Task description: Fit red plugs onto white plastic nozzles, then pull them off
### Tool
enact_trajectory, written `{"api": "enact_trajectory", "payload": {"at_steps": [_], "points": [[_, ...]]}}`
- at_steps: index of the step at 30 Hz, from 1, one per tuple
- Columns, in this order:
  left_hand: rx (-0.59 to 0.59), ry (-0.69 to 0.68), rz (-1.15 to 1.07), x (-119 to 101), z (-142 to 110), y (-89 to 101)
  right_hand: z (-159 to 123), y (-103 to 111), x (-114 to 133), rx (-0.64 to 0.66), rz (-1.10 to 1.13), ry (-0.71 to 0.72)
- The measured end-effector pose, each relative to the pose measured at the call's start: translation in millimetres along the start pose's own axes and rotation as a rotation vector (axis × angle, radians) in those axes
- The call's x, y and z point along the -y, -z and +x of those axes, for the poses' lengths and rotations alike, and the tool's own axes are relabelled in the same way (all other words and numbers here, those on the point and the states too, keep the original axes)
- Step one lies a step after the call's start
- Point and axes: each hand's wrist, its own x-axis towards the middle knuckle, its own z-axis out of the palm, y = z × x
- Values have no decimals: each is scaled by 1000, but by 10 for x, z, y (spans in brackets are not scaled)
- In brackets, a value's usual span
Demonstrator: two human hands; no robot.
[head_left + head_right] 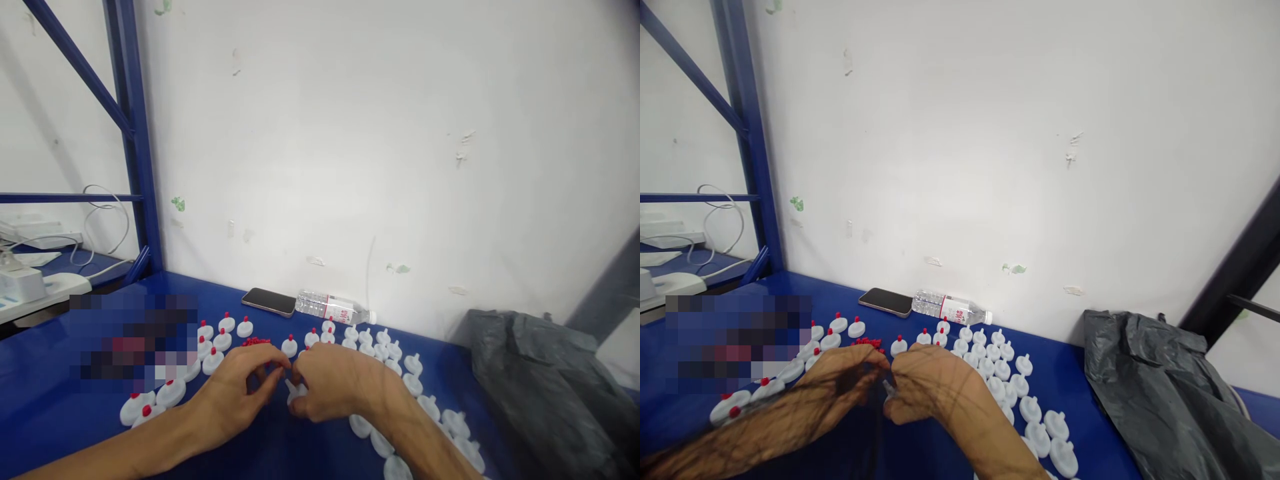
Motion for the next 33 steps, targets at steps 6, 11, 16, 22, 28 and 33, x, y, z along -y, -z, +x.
{"api": "enact_trajectory", "payload": {"at_steps": [6, 11, 16, 22, 28, 33], "points": [[131, 174, -179, -60, 45, 19, -8, 43, -17, -55, 22, 7], [112, 251, -290, -17, 46, 22, -53, 58, -64, -123, 35, -25], [58, 254, -345, 100, 55, 7, -47, 54, -149, -202, 87, -23], [-104, 125, -55, 148, 124, 166, 12, 146, -189, -333, 181, 24], [-171, -11, 240, 155, 157, 315, 30, 180, -53, -523, 252, 120], [-160, 42, 341, 54, 68, 325, 38, 164, 13, -580, 277, 129]]}}
